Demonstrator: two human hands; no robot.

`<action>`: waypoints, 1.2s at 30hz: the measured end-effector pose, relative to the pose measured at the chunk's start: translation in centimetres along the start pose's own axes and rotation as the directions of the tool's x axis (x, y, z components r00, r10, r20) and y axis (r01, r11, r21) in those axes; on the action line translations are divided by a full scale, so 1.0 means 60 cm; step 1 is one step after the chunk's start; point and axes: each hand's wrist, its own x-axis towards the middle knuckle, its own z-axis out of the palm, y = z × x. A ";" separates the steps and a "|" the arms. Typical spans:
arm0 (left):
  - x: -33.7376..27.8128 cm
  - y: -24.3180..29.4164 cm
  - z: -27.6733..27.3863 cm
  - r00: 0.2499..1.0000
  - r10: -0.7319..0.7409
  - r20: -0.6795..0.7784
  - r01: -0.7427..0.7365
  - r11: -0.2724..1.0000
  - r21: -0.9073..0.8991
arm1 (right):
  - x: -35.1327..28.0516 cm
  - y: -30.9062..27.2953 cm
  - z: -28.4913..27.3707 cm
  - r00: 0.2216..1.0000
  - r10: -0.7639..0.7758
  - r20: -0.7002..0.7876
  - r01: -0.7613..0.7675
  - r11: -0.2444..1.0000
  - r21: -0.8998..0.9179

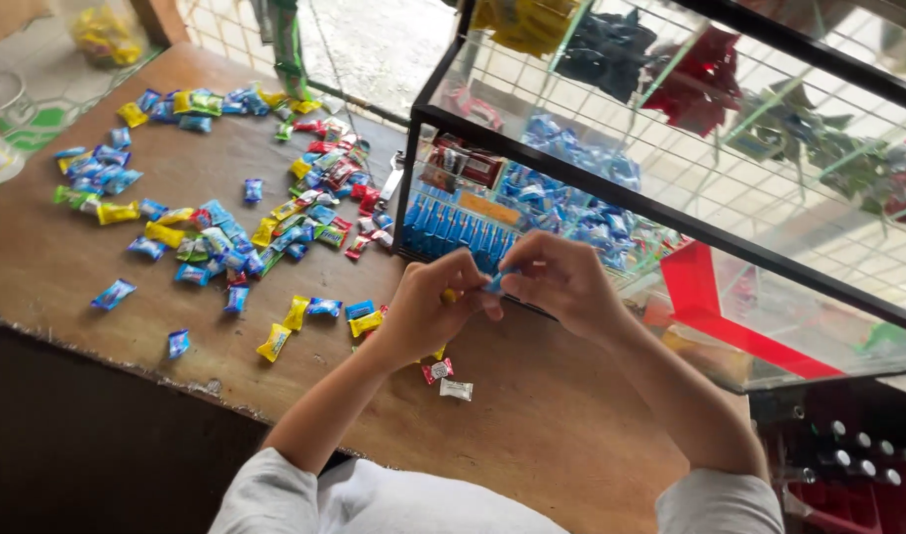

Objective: Sort and organize various individual candies and packets into a display case.

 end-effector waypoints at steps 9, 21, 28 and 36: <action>0.017 -0.080 0.019 0.920 -0.391 -0.026 0.362 0.872 -0.329 | -0.030 0.046 -0.024 0.912 -0.293 -0.288 0.214 0.936 -0.278; 0.101 -0.161 0.003 0.602 -0.780 0.169 0.227 -0.035 -0.973 | 0.049 0.060 -0.008 0.867 -0.476 -0.151 0.051 0.386 -0.921; 0.096 -0.161 0.013 0.813 -0.515 0.273 0.240 -0.132 -0.962 | 0.057 0.014 0.047 0.863 -0.480 -0.157 0.178 0.580 -0.795; 0.102 -0.031 -0.007 0.717 -0.618 0.323 0.412 0.001 -0.911 | 0.028 0.084 0.035 0.807 -0.528 -0.266 0.214 0.681 -0.701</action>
